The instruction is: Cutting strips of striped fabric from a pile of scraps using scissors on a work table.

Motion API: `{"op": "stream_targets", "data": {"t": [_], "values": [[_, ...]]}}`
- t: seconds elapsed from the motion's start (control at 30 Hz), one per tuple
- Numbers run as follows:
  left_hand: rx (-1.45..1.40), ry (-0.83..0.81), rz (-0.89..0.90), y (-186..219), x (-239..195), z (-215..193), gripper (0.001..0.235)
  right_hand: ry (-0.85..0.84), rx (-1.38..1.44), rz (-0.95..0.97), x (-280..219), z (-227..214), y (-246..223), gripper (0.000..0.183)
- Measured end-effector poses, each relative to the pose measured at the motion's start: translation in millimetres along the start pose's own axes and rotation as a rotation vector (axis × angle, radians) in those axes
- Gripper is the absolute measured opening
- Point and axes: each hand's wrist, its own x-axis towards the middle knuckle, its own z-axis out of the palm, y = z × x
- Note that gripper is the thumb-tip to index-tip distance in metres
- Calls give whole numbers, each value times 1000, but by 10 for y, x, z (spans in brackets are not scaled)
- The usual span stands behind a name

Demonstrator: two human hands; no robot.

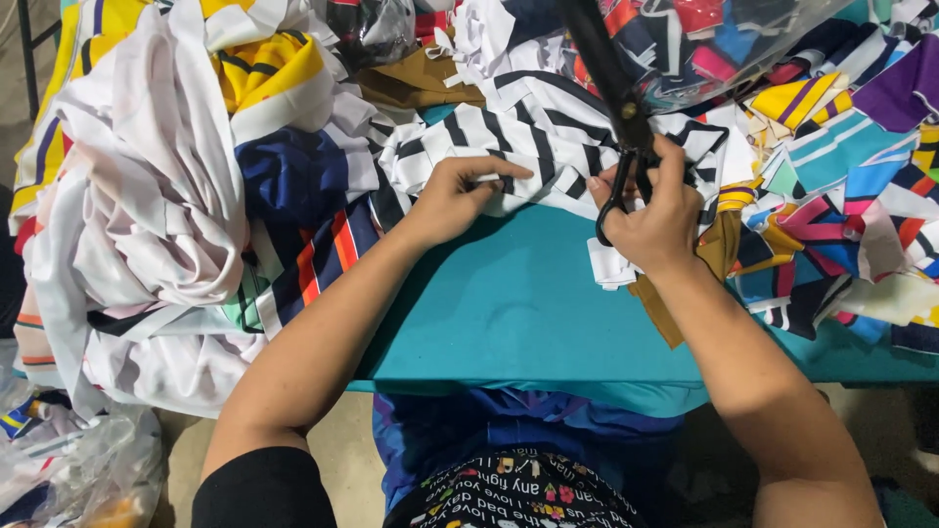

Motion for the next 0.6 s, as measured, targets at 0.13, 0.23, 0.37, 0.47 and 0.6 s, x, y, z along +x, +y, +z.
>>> {"op": "stream_targets", "data": {"t": [0.13, 0.23, 0.37, 0.47, 0.6], "values": [[-189, -16, -27, -38, 14, -44, 45, -1, 39, 0, -37, 26, 39, 51], [-283, -25, -48, -28, 23, -75, 46, -55, 68, 45, -39, 43, 28, 53], [-370, -37, -78, 250, 6, -93, 41, -115, 33, 137, 22, -1, -12, 48], [-343, -83, -65, 144, 52, -40, 35, -103, 23, 148, 37, 2, -30, 47], [-306, -129, -55, -24, 43, -38, 26, -110, 4, 155, 31, 4, -58, 49]]}}
